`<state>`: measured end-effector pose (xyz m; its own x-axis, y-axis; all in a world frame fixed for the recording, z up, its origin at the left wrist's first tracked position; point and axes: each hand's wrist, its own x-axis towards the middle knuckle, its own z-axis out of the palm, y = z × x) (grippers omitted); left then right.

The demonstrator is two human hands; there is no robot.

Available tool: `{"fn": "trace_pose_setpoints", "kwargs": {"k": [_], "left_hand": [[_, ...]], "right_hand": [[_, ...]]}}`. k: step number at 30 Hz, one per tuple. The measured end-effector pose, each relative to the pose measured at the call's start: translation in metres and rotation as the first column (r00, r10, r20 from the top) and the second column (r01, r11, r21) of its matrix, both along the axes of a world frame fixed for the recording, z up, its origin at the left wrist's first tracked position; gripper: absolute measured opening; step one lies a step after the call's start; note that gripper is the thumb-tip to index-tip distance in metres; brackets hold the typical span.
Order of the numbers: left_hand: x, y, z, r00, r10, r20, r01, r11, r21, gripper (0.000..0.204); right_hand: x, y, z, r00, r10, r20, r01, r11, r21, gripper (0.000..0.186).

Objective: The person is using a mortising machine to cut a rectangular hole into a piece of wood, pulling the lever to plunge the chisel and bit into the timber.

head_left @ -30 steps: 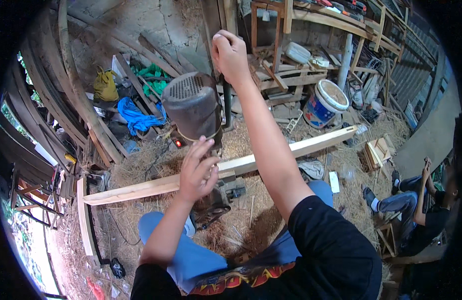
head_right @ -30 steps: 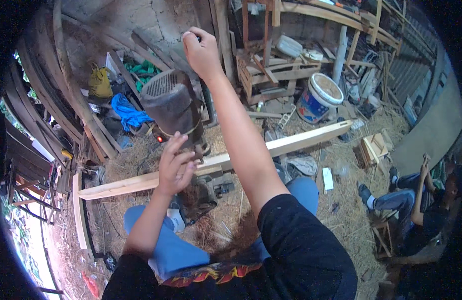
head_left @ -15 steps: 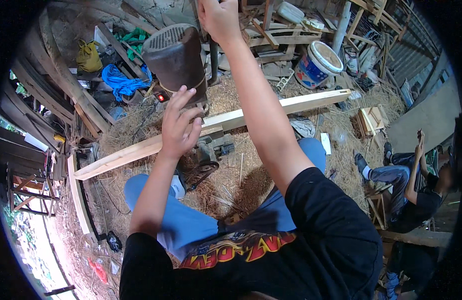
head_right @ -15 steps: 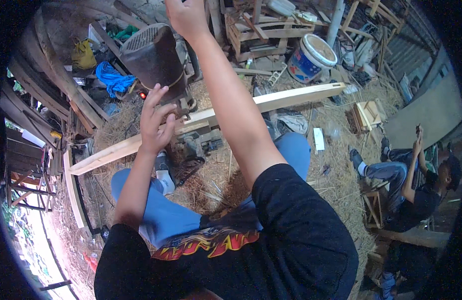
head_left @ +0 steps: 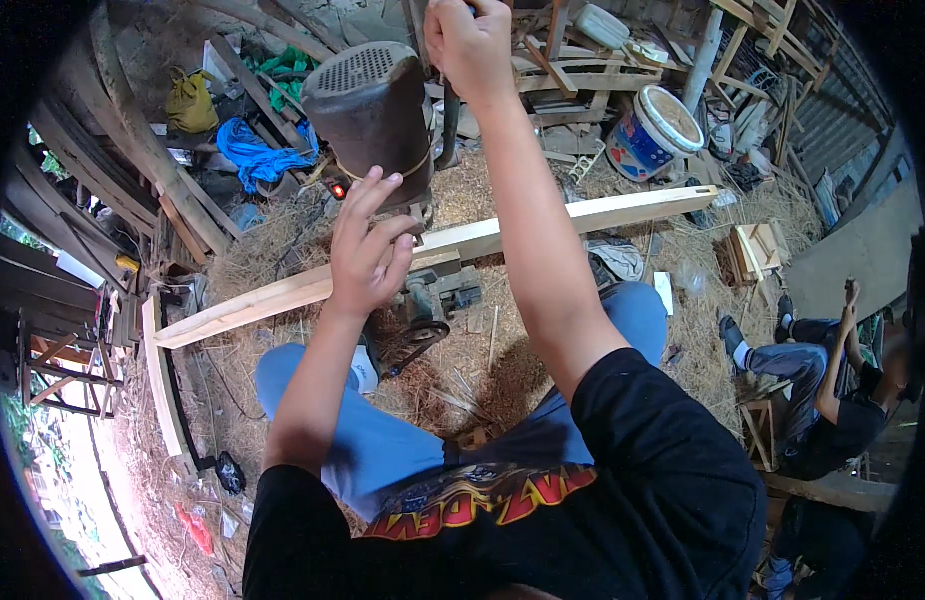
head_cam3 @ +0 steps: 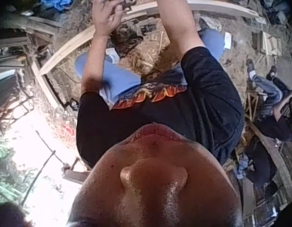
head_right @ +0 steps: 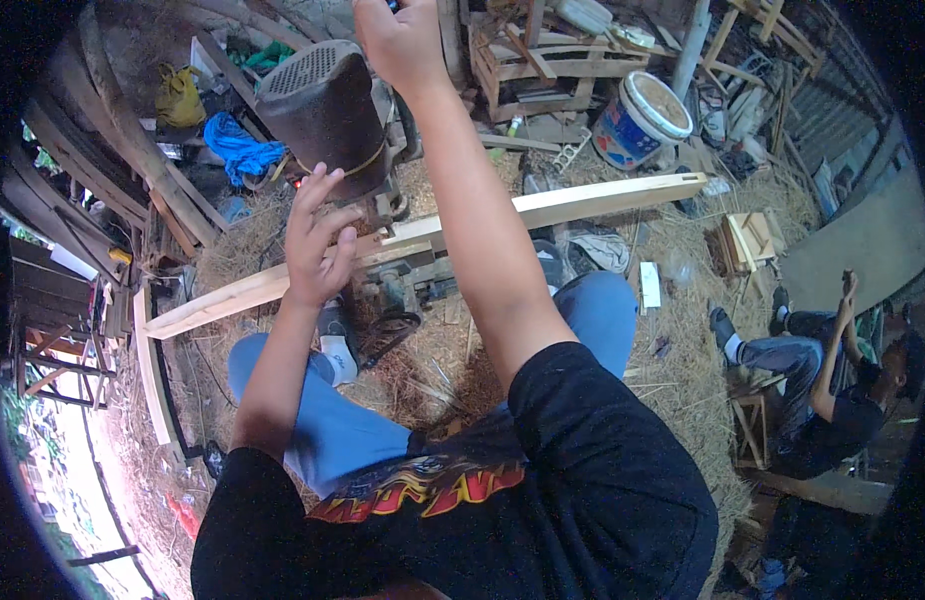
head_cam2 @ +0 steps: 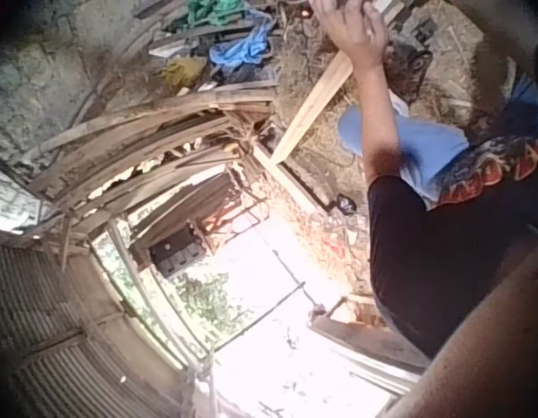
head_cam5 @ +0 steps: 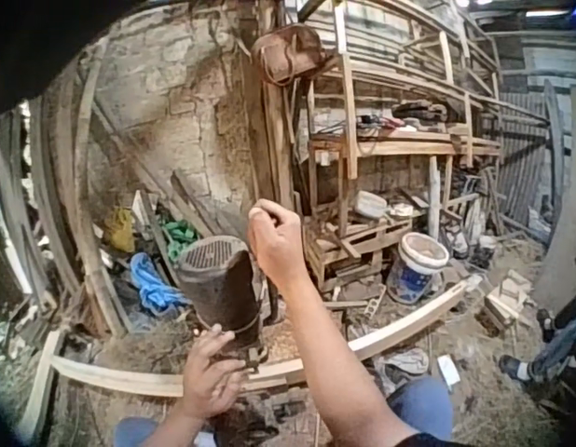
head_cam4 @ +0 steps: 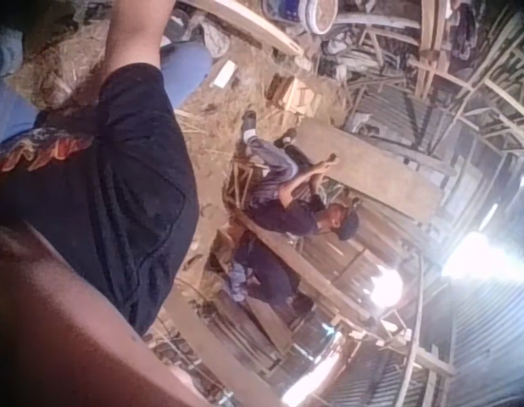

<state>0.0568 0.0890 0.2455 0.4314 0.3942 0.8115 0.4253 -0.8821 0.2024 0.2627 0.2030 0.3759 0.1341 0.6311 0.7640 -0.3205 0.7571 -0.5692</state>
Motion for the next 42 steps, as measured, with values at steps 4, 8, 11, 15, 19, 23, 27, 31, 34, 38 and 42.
{"fn": "trace_pose_setpoints", "kwargs": {"k": [4,8,11,15,19,23,27,31,34,38,42], "left_hand": [[-0.001,0.0,0.002,1.0,0.005,-0.002,-0.005,1.0,0.0,0.014],[0.0,0.006,0.0,1.0,0.012,0.006,-0.012,1.0,0.016,0.012],[-0.006,0.01,0.001,1.0,0.022,0.018,-0.023,0.999,0.024,0.014],[-0.004,0.014,0.003,0.998,0.007,0.056,-0.009,1.0,0.026,0.016],[-0.005,0.011,0.007,0.999,0.012,0.041,-0.013,0.999,0.032,0.015],[-0.005,0.01,0.009,0.999,0.017,0.04,-0.018,0.999,0.035,0.015],[-0.006,0.012,0.012,0.999,0.023,0.035,-0.025,0.999,0.046,0.017],[-0.006,0.015,0.011,0.999,0.024,0.021,-0.025,0.998,0.059,0.019],[-0.006,0.016,0.01,1.0,0.021,0.008,-0.022,0.998,0.055,0.019],[-0.003,0.017,0.007,1.0,0.01,-0.003,-0.01,0.998,0.056,0.019],[-0.001,0.018,0.006,1.0,0.009,-0.023,-0.007,0.998,0.062,0.019]], "right_hand": [[0.01,-0.008,0.007,0.986,0.164,0.039,-0.157,0.976,-0.152,0.031],[0.01,-0.009,0.006,0.989,0.148,0.019,-0.141,0.969,-0.201,0.033],[0.004,-0.018,-0.005,0.997,-0.031,0.068,0.031,1.0,0.001,0.035],[0.003,-0.024,-0.011,0.997,-0.059,0.041,0.06,0.998,-0.032,0.036],[0.001,-0.022,-0.013,0.998,-0.048,0.032,0.049,0.999,-0.015,0.036],[0.0,-0.025,-0.014,0.996,-0.079,0.029,0.08,0.996,-0.029,0.038],[-0.001,-0.023,-0.016,0.999,-0.035,-0.005,0.035,0.999,-0.004,0.038],[0.0,-0.037,-0.026,1.0,-0.004,-0.002,0.004,1.0,0.007,0.035],[0.0,-0.047,-0.032,1.0,-0.006,-0.007,0.007,0.999,0.038,0.034],[0.003,-0.041,-0.04,0.999,0.042,-0.009,-0.041,0.998,0.053,0.034],[0.0,-0.043,-0.044,0.995,0.067,-0.071,-0.065,0.997,0.035,0.037]]}}
